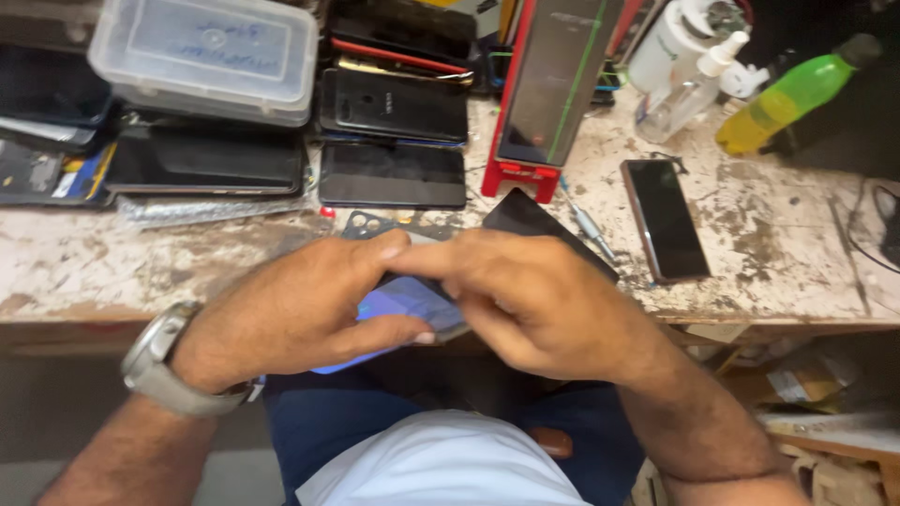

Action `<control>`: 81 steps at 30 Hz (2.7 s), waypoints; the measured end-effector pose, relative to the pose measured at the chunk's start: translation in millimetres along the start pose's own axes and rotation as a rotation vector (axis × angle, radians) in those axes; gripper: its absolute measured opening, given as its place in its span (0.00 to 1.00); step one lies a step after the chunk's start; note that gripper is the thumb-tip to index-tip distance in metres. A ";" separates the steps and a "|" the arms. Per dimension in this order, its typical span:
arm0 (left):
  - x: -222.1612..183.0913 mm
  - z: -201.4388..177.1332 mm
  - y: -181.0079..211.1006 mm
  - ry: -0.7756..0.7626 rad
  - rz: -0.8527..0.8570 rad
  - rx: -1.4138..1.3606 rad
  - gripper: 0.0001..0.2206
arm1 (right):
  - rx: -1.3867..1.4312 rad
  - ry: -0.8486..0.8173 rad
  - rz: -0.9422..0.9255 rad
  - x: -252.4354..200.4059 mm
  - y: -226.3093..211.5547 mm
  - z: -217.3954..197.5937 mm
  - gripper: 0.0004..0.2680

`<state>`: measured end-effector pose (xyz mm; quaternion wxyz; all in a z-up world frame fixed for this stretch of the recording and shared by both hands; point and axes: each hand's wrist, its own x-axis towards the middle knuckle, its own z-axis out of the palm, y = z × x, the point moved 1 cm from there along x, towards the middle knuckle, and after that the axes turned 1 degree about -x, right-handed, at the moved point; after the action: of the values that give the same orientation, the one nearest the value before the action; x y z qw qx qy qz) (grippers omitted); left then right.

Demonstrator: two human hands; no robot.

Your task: The person disassembles a smartphone using a screwdriver and a prying tool, removes the back cover and internal components, and then reassembles the device. The person also briefly interacts with a nearby testing device.

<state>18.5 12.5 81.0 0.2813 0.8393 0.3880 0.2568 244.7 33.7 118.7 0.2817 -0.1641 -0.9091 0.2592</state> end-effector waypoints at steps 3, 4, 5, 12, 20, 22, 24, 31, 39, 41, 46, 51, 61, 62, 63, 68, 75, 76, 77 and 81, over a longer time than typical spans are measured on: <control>5.8 -4.8 0.5 -0.052 -0.021 0.039 0.21 | 0.008 -0.008 0.008 -1.2 5.1 3.4 0.19; 7.6 -6.0 0.4 -0.045 -0.042 0.072 0.22 | -0.005 0.023 0.024 -3.6 5.8 3.4 0.19; 5.9 -11.7 0.8 -0.040 -0.074 0.120 0.23 | -0.006 0.062 0.027 -3.2 6.2 6.7 0.19; -2.6 -10.3 18.4 0.923 0.121 0.064 0.34 | -0.164 0.682 0.084 -19.2 9.8 19.2 0.12; 7.0 75.8 -12.4 1.073 -0.043 -1.771 0.22 | -0.235 0.659 -0.079 -29.1 42.8 74.5 0.09; 9.7 85.9 -18.1 1.074 -0.052 -1.753 0.19 | -0.246 0.651 -0.057 -35.5 47.0 76.2 0.08; 10.2 84.9 -19.2 1.088 -0.024 -1.684 0.17 | -0.247 0.681 -0.039 -32.5 48.7 80.6 0.08; 18.3 87.6 -18.6 1.196 0.035 -1.596 0.18 | 0.048 0.732 0.056 -33.8 61.9 96.0 0.09; 12.7 84.9 -20.7 1.229 0.075 -1.457 0.29 | -0.013 0.602 0.190 -40.8 56.6 84.1 0.07; 13.0 85.2 -21.8 1.241 0.067 -1.425 0.31 | 0.024 0.573 0.243 -39.6 54.0 80.4 0.07; 9.7 85.7 -26.8 1.248 0.045 -1.375 0.32 | 0.058 0.514 0.228 -37.0 49.7 77.7 0.06; 9.5 77.9 -28.4 1.230 -0.005 -1.323 0.33 | 0.040 0.468 0.315 -35.6 50.2 72.4 0.07; 8.2 77.2 -18.0 1.147 -0.033 -1.252 0.33 | 0.054 0.464 0.408 -36.0 54.1 73.6 0.05; 8.1 76.0 -20.0 1.155 -0.032 -1.251 0.33 | 0.037 0.474 0.417 -37.0 52.7 73.9 0.06; 7.6 75.4 -21.8 1.162 -0.032 -1.251 0.32 | 0.029 0.458 0.376 -38.4 50.2 74.3 0.06; 13.0 72.3 -26.8 1.144 -0.047 -1.311 0.32 | -0.001 0.417 0.267 -37.1 41.0 67.5 0.07; 17.7 74.9 -31.2 1.111 0.007 -1.362 0.32 | -0.130 0.460 0.261 -30.6 34.9 69.6 0.07; 17.0 75.6 -32.6 1.109 0.011 -1.369 0.31 | -0.149 0.461 0.287 -31.2 35.3 69.5 0.07; 16.4 76.9 -33.8 1.104 0.013 -1.377 0.31 | -0.169 0.462 0.316 -32.5 35.2 69.9 0.07; 13.0 78.7 -38.2 1.092 -0.019 -1.344 0.28 | -0.150 0.464 0.267 -32.0 32.5 71.7 0.07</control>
<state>57.6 22.0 2.2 0.4941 0.2511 0.2416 0.7965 232.0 18.7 36.0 0.4329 -0.3580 -0.8072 0.1813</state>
